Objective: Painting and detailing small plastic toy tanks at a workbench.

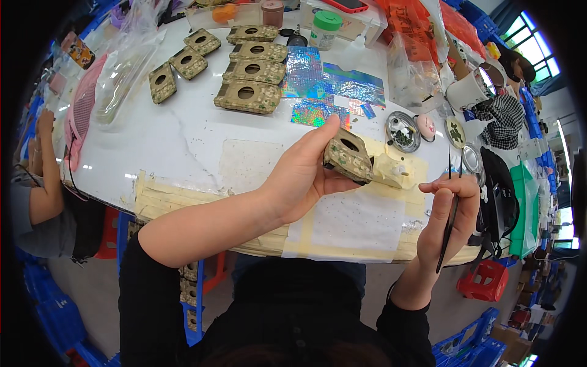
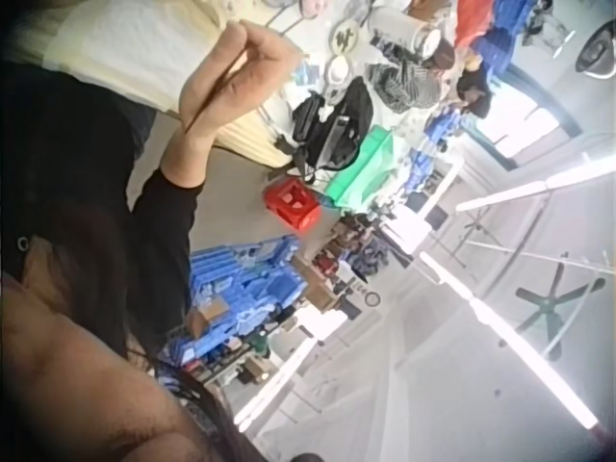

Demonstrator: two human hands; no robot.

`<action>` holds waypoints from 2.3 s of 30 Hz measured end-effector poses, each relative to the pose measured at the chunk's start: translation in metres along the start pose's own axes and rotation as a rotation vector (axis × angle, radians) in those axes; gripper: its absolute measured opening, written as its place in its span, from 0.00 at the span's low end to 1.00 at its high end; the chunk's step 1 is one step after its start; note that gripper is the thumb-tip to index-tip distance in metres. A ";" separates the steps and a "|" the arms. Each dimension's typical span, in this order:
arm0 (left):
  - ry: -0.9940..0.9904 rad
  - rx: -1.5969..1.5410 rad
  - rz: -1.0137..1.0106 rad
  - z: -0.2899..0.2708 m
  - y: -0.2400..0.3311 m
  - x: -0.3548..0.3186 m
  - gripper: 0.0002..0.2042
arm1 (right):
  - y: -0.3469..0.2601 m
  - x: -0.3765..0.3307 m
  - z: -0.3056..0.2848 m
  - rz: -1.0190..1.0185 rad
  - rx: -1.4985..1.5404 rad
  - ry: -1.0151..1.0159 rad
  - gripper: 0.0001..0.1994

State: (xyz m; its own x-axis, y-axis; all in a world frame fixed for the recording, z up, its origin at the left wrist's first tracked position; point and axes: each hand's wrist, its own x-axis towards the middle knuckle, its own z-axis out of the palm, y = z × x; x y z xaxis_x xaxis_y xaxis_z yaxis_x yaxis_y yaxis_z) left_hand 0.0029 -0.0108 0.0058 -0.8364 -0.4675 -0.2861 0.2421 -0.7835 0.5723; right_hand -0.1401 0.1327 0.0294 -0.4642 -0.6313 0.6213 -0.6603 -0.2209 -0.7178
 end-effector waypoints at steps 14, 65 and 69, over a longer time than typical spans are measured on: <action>-0.009 -0.078 -0.012 -0.006 -0.002 0.002 0.26 | 0.002 -0.003 0.000 0.017 -0.057 -0.001 0.04; 0.030 0.044 0.076 -0.004 -0.003 0.004 0.23 | 0.015 0.000 0.002 -0.191 -0.582 0.037 0.08; 0.019 0.089 0.049 -0.002 -0.003 0.001 0.23 | -0.006 0.004 0.001 -0.247 -0.365 0.147 0.05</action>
State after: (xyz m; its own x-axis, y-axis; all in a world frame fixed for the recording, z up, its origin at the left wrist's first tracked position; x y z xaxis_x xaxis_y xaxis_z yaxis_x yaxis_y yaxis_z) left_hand 0.0023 -0.0098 0.0018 -0.8147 -0.5131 -0.2700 0.2377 -0.7203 0.6517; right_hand -0.1373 0.1307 0.0365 -0.3282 -0.4751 0.8164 -0.9141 -0.0583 -0.4013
